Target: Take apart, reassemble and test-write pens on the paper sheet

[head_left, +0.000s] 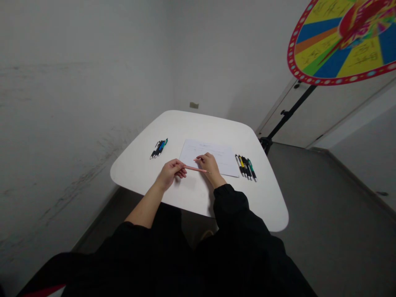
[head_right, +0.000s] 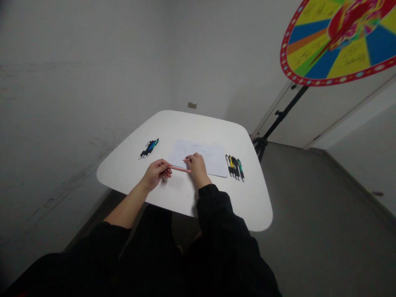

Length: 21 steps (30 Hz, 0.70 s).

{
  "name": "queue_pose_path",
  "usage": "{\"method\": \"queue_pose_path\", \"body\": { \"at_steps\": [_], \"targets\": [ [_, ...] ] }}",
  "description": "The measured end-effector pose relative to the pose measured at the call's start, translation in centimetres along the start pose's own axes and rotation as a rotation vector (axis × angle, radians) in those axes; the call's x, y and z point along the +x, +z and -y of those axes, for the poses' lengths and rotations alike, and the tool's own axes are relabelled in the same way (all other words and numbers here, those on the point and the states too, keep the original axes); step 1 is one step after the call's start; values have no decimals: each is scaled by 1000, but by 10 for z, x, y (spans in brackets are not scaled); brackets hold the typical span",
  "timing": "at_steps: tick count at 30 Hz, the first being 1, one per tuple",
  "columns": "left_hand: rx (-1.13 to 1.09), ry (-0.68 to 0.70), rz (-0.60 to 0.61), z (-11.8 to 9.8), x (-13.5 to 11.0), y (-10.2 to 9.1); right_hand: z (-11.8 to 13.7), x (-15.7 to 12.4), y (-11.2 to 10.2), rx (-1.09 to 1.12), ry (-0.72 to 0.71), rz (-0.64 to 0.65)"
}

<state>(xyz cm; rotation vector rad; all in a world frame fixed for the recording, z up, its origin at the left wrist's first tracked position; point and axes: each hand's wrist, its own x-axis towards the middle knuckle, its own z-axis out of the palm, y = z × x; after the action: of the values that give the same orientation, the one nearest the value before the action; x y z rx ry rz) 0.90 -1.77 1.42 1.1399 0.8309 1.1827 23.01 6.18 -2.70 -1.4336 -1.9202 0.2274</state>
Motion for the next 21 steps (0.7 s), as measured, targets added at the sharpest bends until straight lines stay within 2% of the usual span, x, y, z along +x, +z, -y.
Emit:
{"method": "queue_pose_path", "body": {
  "at_steps": [7, 13, 17, 21],
  "targets": [
    [-4, -7, -15, -1, 0, 1, 8, -7, -12, 127, -17, -151],
    [-11, 0, -21, -2, -1, 1, 25, -30, -42, 365, 12, -309],
    [-16, 8, -46, -1, 0, 1, 31, -53, -64, 559, 63, -282],
    [-14, 11, -81, 2, 3, 1, 31, -72, -72, 692, 115, -211]
  ]
}}
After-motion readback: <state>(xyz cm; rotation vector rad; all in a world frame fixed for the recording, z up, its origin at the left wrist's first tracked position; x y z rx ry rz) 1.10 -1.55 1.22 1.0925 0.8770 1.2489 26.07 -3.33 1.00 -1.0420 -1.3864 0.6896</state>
